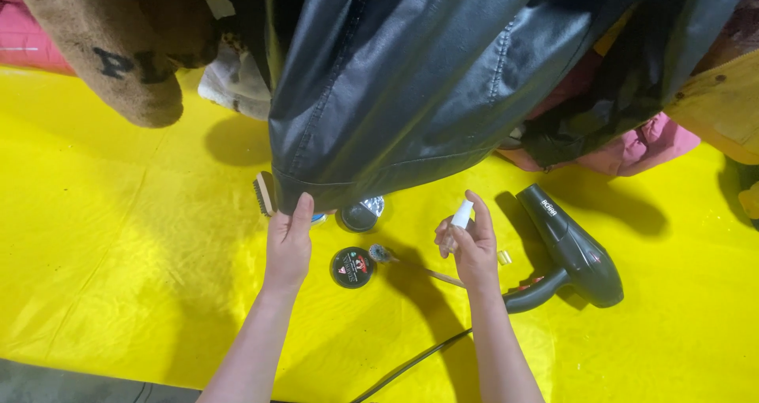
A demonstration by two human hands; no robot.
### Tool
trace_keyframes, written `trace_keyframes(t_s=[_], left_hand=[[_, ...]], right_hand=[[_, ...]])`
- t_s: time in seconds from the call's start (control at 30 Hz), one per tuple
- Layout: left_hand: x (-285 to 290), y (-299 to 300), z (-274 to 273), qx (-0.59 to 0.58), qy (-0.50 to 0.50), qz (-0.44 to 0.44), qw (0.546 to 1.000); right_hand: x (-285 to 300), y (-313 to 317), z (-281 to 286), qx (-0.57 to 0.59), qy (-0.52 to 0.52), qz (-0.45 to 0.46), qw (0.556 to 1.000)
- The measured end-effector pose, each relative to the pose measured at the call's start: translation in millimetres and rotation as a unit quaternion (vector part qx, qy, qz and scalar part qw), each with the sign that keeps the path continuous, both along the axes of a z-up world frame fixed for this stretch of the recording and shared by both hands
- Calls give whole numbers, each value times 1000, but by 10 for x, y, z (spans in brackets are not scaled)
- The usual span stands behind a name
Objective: Cleaning and treating a leather jacket sleeve using a small brush and a hairdryer for drying.
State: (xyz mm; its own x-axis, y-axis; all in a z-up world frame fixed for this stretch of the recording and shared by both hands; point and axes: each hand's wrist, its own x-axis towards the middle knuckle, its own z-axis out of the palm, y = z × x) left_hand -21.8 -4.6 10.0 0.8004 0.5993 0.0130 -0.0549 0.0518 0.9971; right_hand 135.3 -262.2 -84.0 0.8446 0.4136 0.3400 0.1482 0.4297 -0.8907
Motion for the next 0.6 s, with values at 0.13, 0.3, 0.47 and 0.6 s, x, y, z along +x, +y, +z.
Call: trace_keyframes(t_s=[0.13, 0.3, 0.47, 0.6], left_hand=[[-5, 43, -101, 34, -42, -20, 998], [67, -55, -147, 26, -76, -46, 996], [70, -51, -530, -26, -34, -59, 997], [13, -54, -297, -23, -49, -58, 997]], right_hand=[[4, 222, 343, -54, -58, -105, 991], [58, 751, 926, -95, -357, -231, 900], [119, 1171, 1110, -178, -586, -224, 759], [530, 1017, 1353, -152, -507, -351, 772]])
